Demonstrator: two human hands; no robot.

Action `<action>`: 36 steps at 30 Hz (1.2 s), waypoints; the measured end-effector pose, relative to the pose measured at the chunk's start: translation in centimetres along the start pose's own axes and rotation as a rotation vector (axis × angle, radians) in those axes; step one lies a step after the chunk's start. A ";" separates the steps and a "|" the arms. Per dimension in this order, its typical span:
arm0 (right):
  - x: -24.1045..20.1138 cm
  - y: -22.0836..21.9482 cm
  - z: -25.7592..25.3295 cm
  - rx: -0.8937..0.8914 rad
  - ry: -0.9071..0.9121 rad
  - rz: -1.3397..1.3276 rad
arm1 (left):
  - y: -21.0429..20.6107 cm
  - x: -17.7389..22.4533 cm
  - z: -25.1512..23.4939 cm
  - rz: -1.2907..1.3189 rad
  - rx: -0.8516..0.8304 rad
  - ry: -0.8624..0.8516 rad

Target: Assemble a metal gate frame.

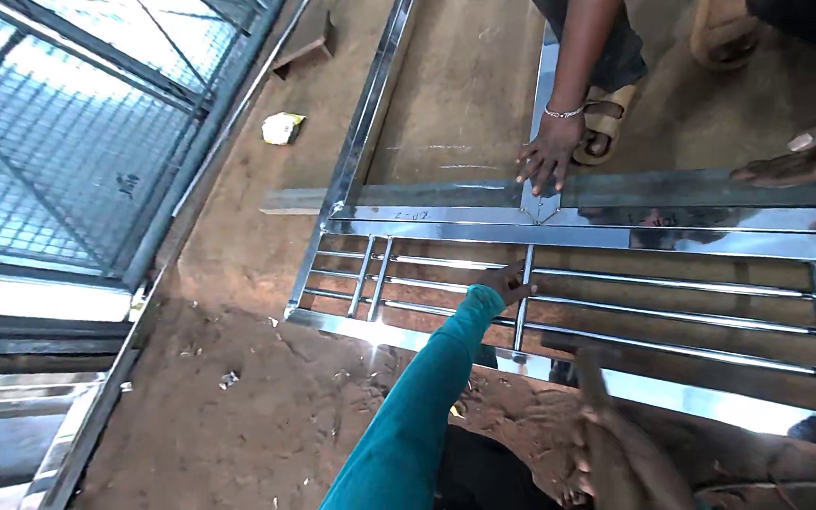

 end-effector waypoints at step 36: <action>-7.4 5.6 7.9 -0.325 -0.048 0.499 | 0.6 0.9 0.5 -0.029 0.111 -0.035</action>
Point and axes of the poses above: each hand's wrist, its own z-axis away from the middle knuckle, its own y-axis out of the back of the hand, x = y × z, the point moved 5 cm from there along -z, towards the middle knuckle, and after that the axes turned 3 degrees about x, right-handed, at the moved point
